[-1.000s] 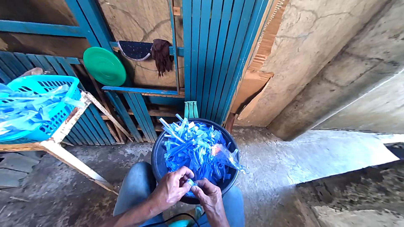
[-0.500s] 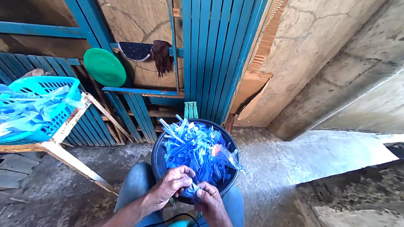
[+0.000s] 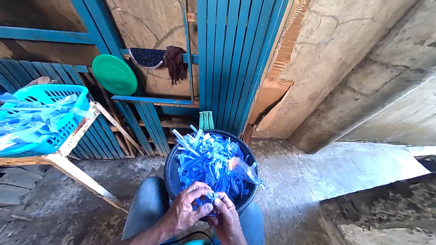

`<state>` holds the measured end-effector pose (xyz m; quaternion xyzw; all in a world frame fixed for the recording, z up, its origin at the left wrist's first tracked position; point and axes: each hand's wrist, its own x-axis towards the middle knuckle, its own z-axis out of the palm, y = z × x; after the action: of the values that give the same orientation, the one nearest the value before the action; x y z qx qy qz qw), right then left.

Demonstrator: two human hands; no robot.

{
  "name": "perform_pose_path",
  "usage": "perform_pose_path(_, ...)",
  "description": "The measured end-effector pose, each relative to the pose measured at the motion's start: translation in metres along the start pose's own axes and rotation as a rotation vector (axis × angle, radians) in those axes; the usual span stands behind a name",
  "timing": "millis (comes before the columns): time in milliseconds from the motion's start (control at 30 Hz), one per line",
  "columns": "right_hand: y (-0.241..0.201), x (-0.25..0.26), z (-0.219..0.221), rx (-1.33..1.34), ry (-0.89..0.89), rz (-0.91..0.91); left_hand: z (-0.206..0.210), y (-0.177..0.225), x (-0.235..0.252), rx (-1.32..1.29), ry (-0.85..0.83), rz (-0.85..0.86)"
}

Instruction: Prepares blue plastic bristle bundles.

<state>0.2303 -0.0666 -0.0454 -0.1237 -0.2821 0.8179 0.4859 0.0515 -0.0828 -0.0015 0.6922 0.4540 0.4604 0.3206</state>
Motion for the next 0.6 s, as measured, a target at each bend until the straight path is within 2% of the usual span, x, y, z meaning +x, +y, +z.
perform_pose_path(133,0.006,0.002,0.003,-0.083,-0.011,-0.061,0.007,-0.002,0.003,0.102,0.167,0.116)
perform_pose_path(233,0.005,0.002,0.005,-0.131,-0.002,-0.062,0.007,-0.004,0.003,0.205,0.156,0.229)
perform_pose_path(467,0.005,0.002,0.006,-0.144,0.103,-0.088,0.001,0.005,0.007,0.409,0.152,0.354)
perform_pose_path(600,0.004,0.001,0.005,-0.154,0.076,-0.065,-0.001,0.009,0.008,0.502,0.095,0.399)
